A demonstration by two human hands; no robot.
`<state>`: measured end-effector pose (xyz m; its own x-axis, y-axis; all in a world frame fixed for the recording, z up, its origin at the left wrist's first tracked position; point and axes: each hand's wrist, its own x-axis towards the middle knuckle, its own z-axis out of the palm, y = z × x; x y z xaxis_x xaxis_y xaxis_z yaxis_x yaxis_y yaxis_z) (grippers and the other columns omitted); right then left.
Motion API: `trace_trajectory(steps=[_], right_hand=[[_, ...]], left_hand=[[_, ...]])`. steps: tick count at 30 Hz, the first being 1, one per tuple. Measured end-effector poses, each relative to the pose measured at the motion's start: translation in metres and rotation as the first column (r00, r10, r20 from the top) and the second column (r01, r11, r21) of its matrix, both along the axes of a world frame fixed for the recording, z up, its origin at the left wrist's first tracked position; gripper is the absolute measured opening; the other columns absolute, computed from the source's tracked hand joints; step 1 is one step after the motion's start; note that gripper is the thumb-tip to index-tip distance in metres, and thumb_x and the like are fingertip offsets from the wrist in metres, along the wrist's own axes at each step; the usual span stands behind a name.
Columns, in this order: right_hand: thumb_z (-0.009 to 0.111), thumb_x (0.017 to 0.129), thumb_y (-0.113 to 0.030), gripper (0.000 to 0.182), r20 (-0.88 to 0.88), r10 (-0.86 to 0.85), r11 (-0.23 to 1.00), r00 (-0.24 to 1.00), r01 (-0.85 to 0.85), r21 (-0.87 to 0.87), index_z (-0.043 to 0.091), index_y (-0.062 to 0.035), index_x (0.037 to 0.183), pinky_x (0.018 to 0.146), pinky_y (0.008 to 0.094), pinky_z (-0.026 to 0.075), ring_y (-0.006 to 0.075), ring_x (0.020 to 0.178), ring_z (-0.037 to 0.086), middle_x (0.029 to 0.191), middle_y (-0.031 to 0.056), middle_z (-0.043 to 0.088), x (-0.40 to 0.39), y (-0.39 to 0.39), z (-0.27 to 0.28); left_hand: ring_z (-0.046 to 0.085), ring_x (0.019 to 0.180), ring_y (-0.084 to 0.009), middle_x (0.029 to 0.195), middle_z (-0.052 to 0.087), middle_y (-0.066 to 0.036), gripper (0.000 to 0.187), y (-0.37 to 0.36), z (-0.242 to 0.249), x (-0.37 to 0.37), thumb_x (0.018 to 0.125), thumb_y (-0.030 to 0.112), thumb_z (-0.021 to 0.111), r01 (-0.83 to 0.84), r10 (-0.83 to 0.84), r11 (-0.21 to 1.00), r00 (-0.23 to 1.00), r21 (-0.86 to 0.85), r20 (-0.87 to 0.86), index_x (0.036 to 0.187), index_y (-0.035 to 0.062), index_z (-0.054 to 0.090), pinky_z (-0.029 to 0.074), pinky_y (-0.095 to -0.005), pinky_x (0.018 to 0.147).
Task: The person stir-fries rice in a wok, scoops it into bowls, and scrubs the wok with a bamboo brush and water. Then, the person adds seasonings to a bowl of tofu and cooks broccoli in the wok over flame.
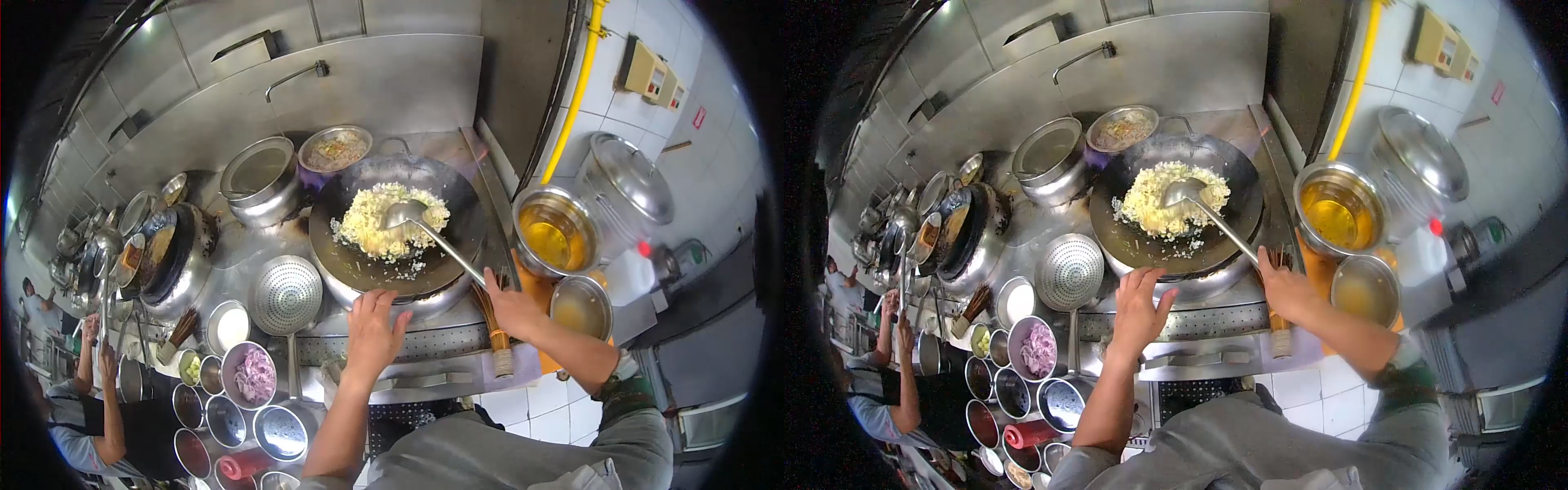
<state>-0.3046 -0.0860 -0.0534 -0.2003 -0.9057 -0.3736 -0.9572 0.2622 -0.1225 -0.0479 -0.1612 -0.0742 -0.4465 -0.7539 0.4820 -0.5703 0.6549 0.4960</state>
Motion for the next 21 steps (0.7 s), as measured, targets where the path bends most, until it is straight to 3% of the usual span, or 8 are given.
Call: trace_trajectory(steps=[4,6,8,12,14,18,20,21], right_hand=[[0.043,0.088,-0.004,0.067,-0.057,0.051,0.998,0.997,-0.053,-0.036,0.018,-0.0161,0.149,0.079,0.0464,0.051,0.0374,0.095,0.063,0.109,0.0265,0.061,-0.023,0.011,0.055],[0.049,0.09,-0.008,0.065,0.14,0.139,0.973,0.98,-0.109,-0.201,0.025,-0.0232,0.148,0.081,0.0429,0.05,0.0342,0.094,0.063,0.11,0.0225,0.061,-0.065,0.043,0.062],[0.055,0.089,-0.014,0.06,0.322,0.47,0.857,0.822,-0.338,-0.389,0.034,-0.024,0.145,0.082,0.0408,0.05,0.032,0.093,0.063,0.106,0.0185,0.062,-0.107,0.07,0.088],[0.058,0.088,-0.014,0.056,0.343,0.355,0.931,0.87,-0.295,-0.215,0.042,-0.0271,0.14,0.087,0.0381,0.05,0.0282,0.1,0.062,0.114,0.0141,0.063,-0.1,0.056,0.067],[0.059,0.088,-0.013,0.056,0.225,0.073,0.99,0.972,-0.043,-0.135,0.044,-0.0287,0.139,0.093,0.0348,0.047,0.0232,0.11,0.06,0.128,0.0103,0.058,-0.059,0.031,0.058],[0.06,0.087,-0.012,0.056,-0.072,0.122,0.945,0.99,-0.138,-0.298,0.045,-0.0293,0.138,0.092,0.0334,0.047,0.0224,0.107,0.061,0.127,0.0104,0.059,-0.06,0.049,0.051],[0.059,0.087,-0.012,0.057,0.353,0.234,0.949,0.906,-0.135,-0.283,0.045,-0.0318,0.138,0.088,0.0337,0.049,0.0265,0.101,0.062,0.114,0.0128,0.063,-0.087,0.074,0.069],[0.059,0.087,-0.012,0.057,0.354,0.237,0.952,0.905,-0.143,-0.271,0.045,-0.0318,0.138,0.088,0.0337,0.049,0.0265,0.101,0.062,0.114,0.0128,0.063,-0.085,0.075,0.082]], left_hand=[[0.052,0.09,-0.0343,0.093,0.056,-0.015,0.022,-0.006,-0.037,-0.014,0.079,0.018,0.069,0.027,-0.028,0.998,1.0,0.059,0.01,0.093,0.0028,0.06,0.041,-0.0437,0.077],[0.049,0.082,-0.0353,0.083,0.052,-0.015,0.018,0.003,-0.039,-0.011,0.08,0.017,0.068,0.012,-0.012,1.0,1.0,0.018,-0.001,0.083,0.004,0.056,0.039,-0.0454,0.071],[0.048,0.078,-0.0357,0.082,0.05,-0.016,0.017,0.025,-0.002,-0.012,0.081,0.016,0.067,0.051,-0.05,0.998,0.998,0.028,-0.031,0.081,0.0039,0.055,0.038,-0.0453,0.07],[0.047,0.078,-0.0361,0.082,0.051,-0.016,0.012,0.023,-0.016,-0.031,0.082,0.01,0.065,0.025,-0.026,1.0,0.992,-0.013,-0.12,0.083,0.0019,0.056,0.038,-0.0438,0.069],[0.048,0.078,-0.0367,0.082,0.051,-0.016,0.013,0.02,-0.065,-0.031,0.081,0.012,0.065,-0.032,0.032,0.999,0.997,-0.006,-0.065,0.082,0.0034,0.055,0.039,-0.0459,0.069],[0.047,0.077,-0.038,0.081,0.051,-0.017,0.01,0.085,-0.046,0.012,0.081,0.006,0.065,0.131,-0.136,0.99,0.981,-0.045,-0.14,0.082,0.002,0.056,0.038,-0.0457,0.068],[0.046,0.077,-0.0377,0.08,0.05,-0.017,0.009,0.079,0.005,0.007,0.081,0.006,0.064,0.033,-0.038,0.998,0.992,-0.046,-0.124,0.083,0.0016,0.056,0.037,-0.0454,0.069],[0.045,0.078,-0.0363,0.08,0.049,-0.016,0.01,0.062,0.027,0.003,0.081,0.006,0.064,0.039,-0.039,0.999,0.987,-0.001,-0.154,0.082,0.0012,0.056,0.037,-0.0443,0.071]])
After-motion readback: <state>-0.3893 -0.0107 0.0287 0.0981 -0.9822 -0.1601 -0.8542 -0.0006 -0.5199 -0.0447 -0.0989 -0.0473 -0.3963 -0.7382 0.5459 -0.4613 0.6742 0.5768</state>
